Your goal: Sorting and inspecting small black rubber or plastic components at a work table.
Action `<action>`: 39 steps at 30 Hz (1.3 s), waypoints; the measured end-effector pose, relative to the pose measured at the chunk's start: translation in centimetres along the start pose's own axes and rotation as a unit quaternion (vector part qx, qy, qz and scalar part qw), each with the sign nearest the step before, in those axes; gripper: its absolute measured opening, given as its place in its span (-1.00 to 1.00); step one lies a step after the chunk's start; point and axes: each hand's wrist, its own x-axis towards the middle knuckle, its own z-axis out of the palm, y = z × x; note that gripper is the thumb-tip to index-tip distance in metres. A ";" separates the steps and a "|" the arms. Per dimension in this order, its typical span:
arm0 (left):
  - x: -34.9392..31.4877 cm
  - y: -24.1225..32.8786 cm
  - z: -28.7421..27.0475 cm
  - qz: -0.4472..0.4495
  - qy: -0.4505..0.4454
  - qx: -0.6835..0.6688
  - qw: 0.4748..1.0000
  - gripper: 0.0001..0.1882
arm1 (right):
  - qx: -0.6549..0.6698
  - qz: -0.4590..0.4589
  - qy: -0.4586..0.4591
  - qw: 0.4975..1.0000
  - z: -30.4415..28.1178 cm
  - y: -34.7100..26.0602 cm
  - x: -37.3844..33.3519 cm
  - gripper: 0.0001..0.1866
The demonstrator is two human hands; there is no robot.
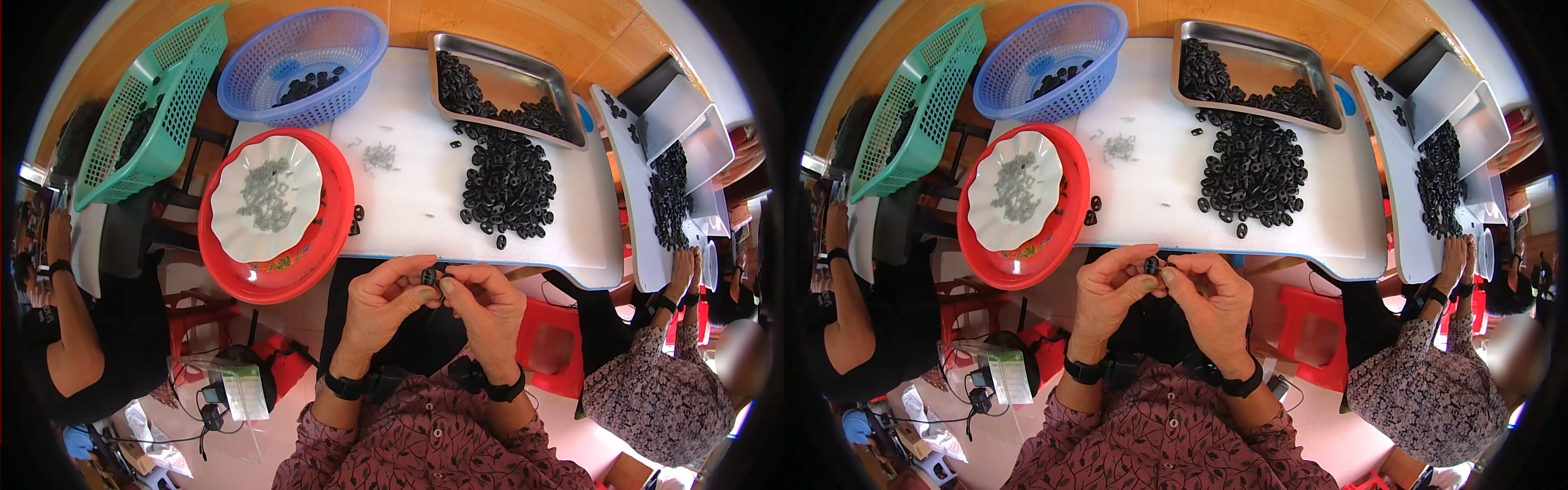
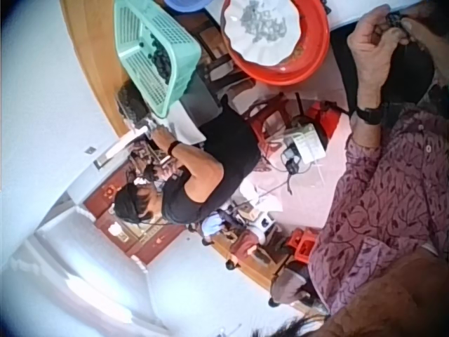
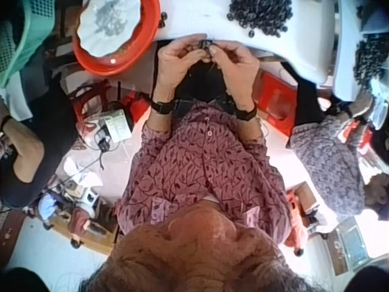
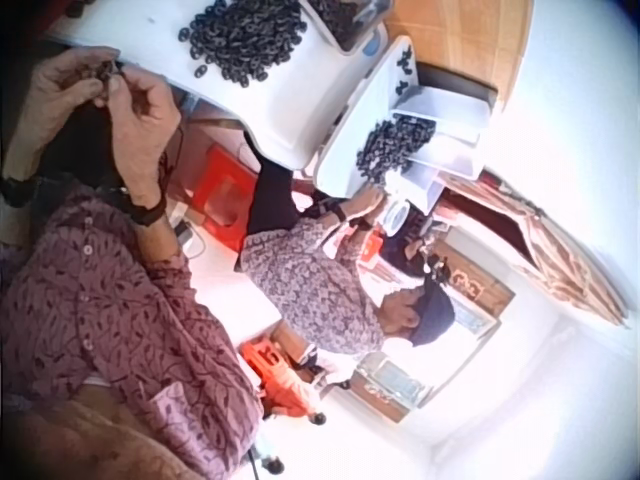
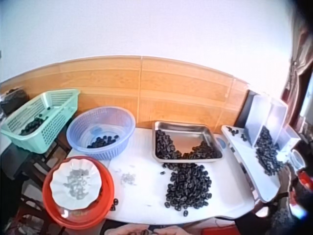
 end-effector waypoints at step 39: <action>0.3 -0.4 0.0 0.039 0.009 0.109 0.993 -0.67 | 0.016 0.077 -0.002 0.997 -0.8 1.7 0.5 -0.90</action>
